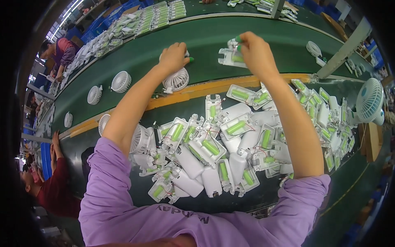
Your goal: The person assembles small portable fans by hand on an electronics factory assembly line, joining fan blades, internal components, and a plastic base into a portable fan housing.
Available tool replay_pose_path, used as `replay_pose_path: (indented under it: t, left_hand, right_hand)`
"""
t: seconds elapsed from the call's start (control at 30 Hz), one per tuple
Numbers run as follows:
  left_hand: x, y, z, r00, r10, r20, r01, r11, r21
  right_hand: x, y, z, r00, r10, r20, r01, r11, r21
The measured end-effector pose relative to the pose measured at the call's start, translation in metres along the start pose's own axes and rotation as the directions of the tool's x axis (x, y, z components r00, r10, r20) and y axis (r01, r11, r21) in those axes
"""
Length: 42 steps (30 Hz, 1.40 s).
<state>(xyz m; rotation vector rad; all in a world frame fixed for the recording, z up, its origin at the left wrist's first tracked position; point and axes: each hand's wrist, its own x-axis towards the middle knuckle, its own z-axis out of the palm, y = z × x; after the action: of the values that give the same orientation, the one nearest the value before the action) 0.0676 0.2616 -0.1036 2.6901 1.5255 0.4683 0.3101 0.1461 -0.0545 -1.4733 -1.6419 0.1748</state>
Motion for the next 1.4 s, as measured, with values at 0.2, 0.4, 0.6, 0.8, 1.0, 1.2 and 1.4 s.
replay_pose_path:
  t: [0.2, 0.4, 0.6, 0.8, 1.0, 1.2, 1.4]
  left_hand:
    - [-0.009, -0.03, 0.001, 0.971, 0.101, 0.217, -0.135, 0.98, 0.148]
    - [-0.058, -0.055, -0.044, 0.988, -0.064, 0.138, 0.085, 0.984, -0.155]
    - [-0.116, -0.062, -0.102, 0.974, -0.195, 0.112, 0.2, 0.518, -0.831]
    - [-0.155, 0.0, -0.128, 0.994, -0.1, -0.044, -0.006, 0.353, -0.936]
    - [-0.186, 0.051, -0.15, 0.995, 0.072, 0.073, 0.051, 0.264, -0.963]
    - [-0.207, 0.078, -0.155, 0.987, 0.125, 0.105, 0.086, 0.149, -0.985]
    - [-0.211, 0.089, -0.16, 0.974, 0.187, 0.132, 0.111, 0.119, -0.987]
  right_hand:
    - [-0.041, -0.058, 0.014, 0.698, 0.502, 0.511, -0.077, 0.761, -0.644]
    - [-0.071, -0.042, 0.043, 0.747, 0.357, 0.561, -0.211, 0.927, -0.31]
    - [-0.084, -0.075, 0.043, 0.862, 0.129, 0.491, -0.302, 0.907, 0.292]
    - [-0.098, -0.127, 0.028, 0.891, 0.132, 0.434, -0.424, 0.584, 0.692]
    - [-0.114, -0.173, -0.015, 0.891, 0.145, 0.431, -0.36, 0.803, 0.475]
    - [-0.122, -0.177, -0.037, 0.95, -0.144, 0.279, 0.058, 0.954, 0.295]
    - [-0.126, -0.172, -0.05, 0.929, -0.213, 0.304, 0.119, 0.947, 0.298]
